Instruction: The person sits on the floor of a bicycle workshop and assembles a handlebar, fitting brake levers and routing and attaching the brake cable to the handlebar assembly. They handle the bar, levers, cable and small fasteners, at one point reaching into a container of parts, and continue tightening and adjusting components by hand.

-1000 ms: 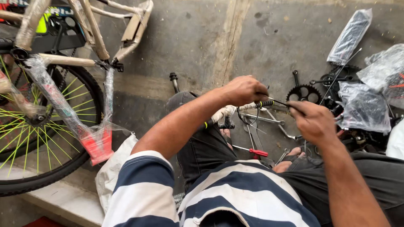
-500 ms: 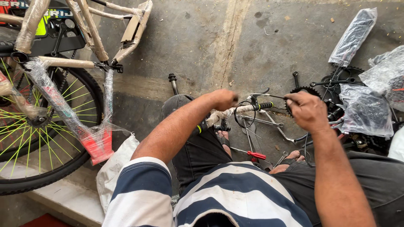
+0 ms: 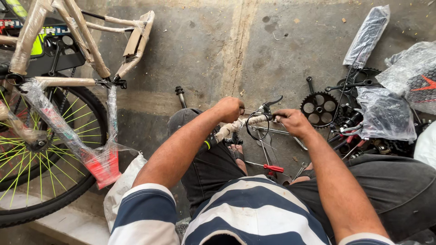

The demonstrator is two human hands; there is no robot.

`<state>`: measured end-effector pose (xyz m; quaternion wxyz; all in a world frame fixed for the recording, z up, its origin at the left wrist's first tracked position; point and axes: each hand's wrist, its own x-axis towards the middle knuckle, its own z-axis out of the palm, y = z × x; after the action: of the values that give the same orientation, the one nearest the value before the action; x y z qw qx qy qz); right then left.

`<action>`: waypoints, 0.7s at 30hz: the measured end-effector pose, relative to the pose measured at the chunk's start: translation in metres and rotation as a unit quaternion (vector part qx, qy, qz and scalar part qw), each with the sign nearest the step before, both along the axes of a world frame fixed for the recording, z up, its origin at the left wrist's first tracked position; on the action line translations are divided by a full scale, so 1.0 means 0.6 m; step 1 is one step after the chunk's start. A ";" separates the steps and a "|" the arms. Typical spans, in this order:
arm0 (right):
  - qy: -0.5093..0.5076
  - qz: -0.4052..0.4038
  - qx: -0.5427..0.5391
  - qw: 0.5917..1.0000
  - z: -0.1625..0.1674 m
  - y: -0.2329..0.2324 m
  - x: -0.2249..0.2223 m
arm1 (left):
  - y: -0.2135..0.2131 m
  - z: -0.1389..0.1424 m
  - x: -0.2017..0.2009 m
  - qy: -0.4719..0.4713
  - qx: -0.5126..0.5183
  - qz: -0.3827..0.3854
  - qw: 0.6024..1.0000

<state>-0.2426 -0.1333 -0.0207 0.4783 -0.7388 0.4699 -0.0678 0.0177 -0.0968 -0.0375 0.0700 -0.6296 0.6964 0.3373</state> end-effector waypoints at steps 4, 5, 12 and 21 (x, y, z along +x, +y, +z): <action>-0.002 -0.008 0.069 0.998 0.007 -0.003 0.011 | 0.004 -0.005 -0.012 0.068 0.094 0.037 0.993; 0.006 -0.010 0.101 0.995 0.007 -0.001 0.019 | 0.005 -0.006 -0.015 0.043 0.066 0.018 0.997; -0.106 0.052 0.118 0.986 -0.015 0.028 0.087 | 0.034 0.005 0.022 -0.129 0.027 -0.070 0.989; -0.180 0.104 0.188 0.960 -0.044 0.064 0.116 | 0.049 0.025 0.029 -0.095 0.008 -0.022 0.995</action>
<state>-0.1729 -0.0949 -0.0472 0.6900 -0.6556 0.3007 -0.0599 0.0348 -0.0672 -0.0226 0.1485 -0.6424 0.6977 0.2803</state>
